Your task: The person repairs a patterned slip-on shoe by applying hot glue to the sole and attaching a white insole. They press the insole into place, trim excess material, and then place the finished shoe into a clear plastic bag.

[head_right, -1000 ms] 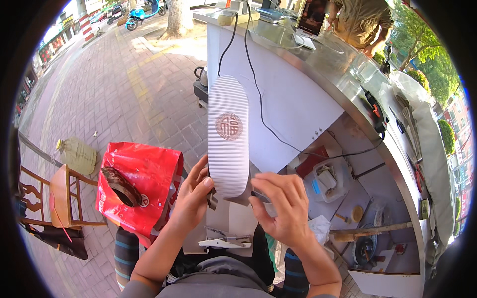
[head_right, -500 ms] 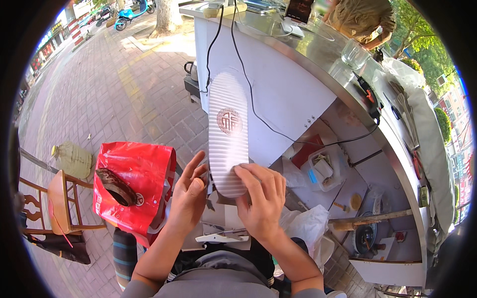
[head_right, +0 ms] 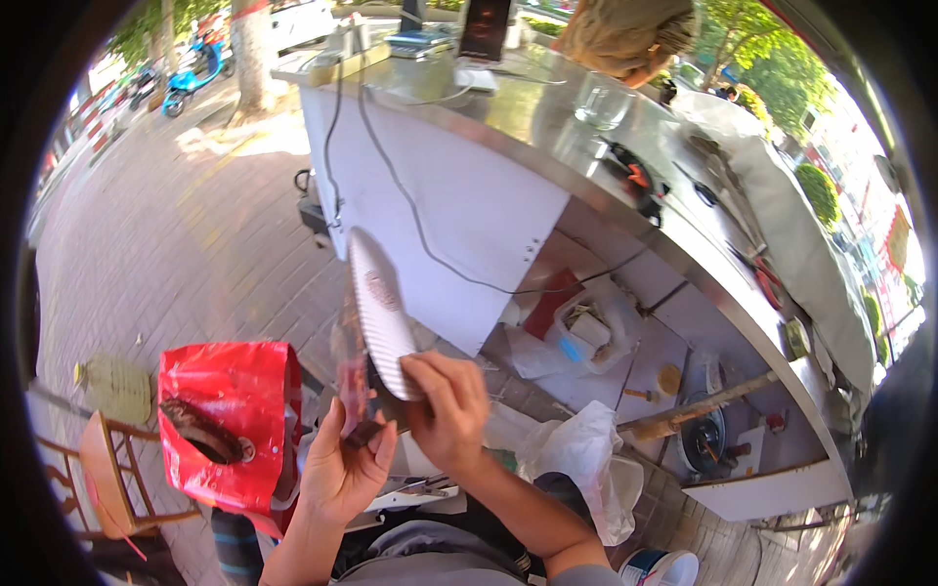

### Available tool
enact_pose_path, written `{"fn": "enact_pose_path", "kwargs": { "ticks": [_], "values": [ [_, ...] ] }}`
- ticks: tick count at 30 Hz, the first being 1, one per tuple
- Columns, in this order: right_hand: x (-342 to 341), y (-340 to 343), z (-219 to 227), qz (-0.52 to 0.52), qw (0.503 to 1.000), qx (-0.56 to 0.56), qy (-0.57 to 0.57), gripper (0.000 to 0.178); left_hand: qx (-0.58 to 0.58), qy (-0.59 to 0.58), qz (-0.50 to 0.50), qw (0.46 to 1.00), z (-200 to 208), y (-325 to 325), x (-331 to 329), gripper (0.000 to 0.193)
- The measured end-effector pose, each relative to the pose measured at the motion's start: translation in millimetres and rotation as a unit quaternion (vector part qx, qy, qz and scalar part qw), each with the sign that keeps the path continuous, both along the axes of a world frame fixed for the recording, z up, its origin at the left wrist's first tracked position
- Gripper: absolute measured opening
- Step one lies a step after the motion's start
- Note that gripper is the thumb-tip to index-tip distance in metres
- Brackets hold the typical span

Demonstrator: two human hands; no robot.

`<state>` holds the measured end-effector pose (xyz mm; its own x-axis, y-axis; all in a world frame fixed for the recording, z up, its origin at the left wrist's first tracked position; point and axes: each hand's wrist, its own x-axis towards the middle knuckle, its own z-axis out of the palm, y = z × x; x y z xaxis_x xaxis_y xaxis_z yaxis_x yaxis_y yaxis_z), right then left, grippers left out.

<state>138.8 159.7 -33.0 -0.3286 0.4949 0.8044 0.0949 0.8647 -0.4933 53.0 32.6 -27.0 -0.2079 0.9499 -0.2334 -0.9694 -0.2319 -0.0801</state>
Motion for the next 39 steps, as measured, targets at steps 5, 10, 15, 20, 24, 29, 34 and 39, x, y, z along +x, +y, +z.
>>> {"fn": "enact_pose_path", "kwargs": {
  "ticks": [5,10,15,20,24,29,34,39],
  "values": [
    [40.8,25.9,48.6,0.101,0.978,-0.023,-0.182,0.055,-0.048,0.085,0.050,0.994,-11.2,1.6,-8.5,0.024],
    [88.4,153.3,135.3,-0.277,0.960,-0.013,-0.048,0.034,-0.085,0.270,0.122,0.951,-31.8,-11.9,-22.9,0.020],
    [92.3,257.5,164.7,-0.442,0.799,-0.157,-0.375,0.068,-0.101,0.319,0.192,0.923,-38.1,-9.7,-34.7,0.026],
    [95.8,266.3,163.8,-0.389,0.856,-0.160,-0.301,0.045,-0.075,0.321,0.205,0.922,-28.0,-10.0,-43.1,0.025],
    [90.6,194.3,148.9,-0.126,0.955,-0.265,0.035,0.034,-0.005,0.295,0.175,0.939,-28.0,-10.6,-51.4,0.033],
    [54.7,99.2,108.9,0.265,0.821,-0.491,0.122,0.032,0.012,0.230,0.138,0.963,-35.5,-15.8,-53.7,0.038],
    [28.9,42.7,75.5,0.355,0.758,-0.542,0.070,0.035,-0.037,0.224,0.113,0.967,-36.8,-26.1,-49.9,0.054],
    [34.1,6.3,69.2,0.310,0.826,-0.471,-0.021,0.037,-0.026,0.240,0.104,0.965,-38.8,-31.0,-50.0,0.054]
  ]
}}
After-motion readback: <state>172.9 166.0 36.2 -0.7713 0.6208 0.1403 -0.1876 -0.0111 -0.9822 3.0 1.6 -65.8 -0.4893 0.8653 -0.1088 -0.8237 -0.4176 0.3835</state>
